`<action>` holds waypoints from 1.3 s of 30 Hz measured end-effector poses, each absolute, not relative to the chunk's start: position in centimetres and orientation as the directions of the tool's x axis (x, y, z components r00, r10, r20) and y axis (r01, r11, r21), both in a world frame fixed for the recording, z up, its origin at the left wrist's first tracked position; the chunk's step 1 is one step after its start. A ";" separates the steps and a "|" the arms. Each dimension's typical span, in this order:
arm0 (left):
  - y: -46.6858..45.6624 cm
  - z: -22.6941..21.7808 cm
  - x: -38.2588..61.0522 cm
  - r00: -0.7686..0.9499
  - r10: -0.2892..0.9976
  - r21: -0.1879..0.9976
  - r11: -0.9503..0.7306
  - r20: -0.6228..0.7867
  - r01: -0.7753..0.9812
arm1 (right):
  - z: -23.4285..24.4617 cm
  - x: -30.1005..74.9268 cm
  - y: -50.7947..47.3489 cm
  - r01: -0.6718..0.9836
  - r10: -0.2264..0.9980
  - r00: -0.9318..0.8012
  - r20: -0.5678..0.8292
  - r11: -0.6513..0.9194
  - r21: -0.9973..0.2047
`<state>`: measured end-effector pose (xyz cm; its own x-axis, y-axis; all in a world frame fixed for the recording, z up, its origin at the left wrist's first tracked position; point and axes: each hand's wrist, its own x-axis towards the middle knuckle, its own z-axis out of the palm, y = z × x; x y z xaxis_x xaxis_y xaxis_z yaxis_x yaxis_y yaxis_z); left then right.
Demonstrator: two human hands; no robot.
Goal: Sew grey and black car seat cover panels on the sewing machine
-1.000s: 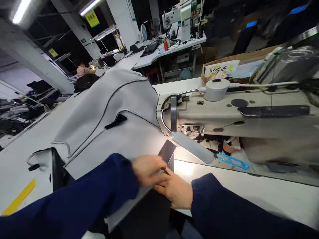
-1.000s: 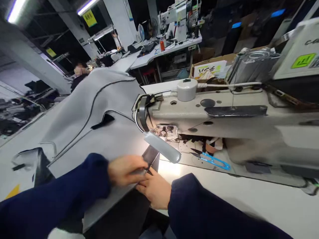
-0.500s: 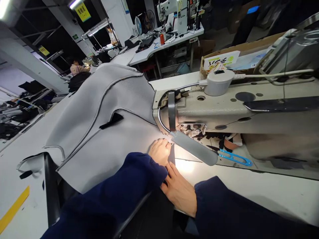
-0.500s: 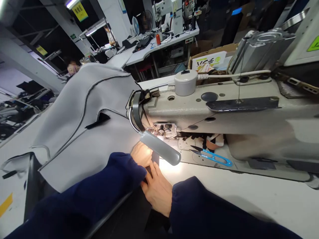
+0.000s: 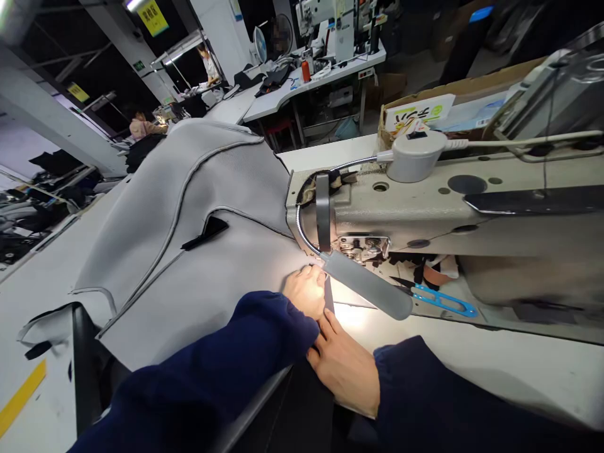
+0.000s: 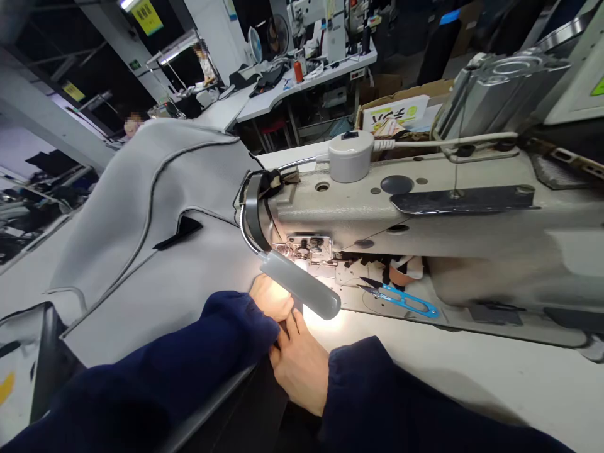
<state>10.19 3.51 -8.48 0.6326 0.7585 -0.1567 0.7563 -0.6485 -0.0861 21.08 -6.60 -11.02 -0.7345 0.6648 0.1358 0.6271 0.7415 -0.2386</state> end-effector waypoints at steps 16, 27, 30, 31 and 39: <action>0.3 -6.7 10.2 0.633 0.744 -0.144 -0.665 -0.215 0.733 | -15.8 17.5 -14.2 0.756 0.792 -0.608 -0.055 0.556 -0.345; -7.0 -5.8 6.9 0.302 0.860 -0.208 -0.411 -0.411 0.888 | -13.9 17.3 -13.9 0.696 0.738 -0.675 0.012 0.642 -0.322; -8.2 -6.2 6.5 0.166 0.874 -0.252 -0.306 -0.458 0.918 | -14.2 17.3 -14.2 0.703 0.738 -0.675 0.009 0.646 -0.297; -8.3 -6.5 6.4 0.150 0.873 -0.262 -0.297 -0.463 0.918 | -14.5 17.3 -14.3 0.707 0.739 -0.673 0.014 0.649 -0.280; -6.8 -7.6 6.4 0.424 0.820 -0.119 -0.499 -0.383 0.858 | -13.9 17.7 -13.6 0.690 0.723 -0.689 0.051 0.676 -0.257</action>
<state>6.40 -6.78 -7.56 0.4244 0.8203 -0.3834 0.8581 -0.4995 -0.1189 17.70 -13.60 -13.88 -0.6893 0.7227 0.0512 0.6901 0.6765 -0.2571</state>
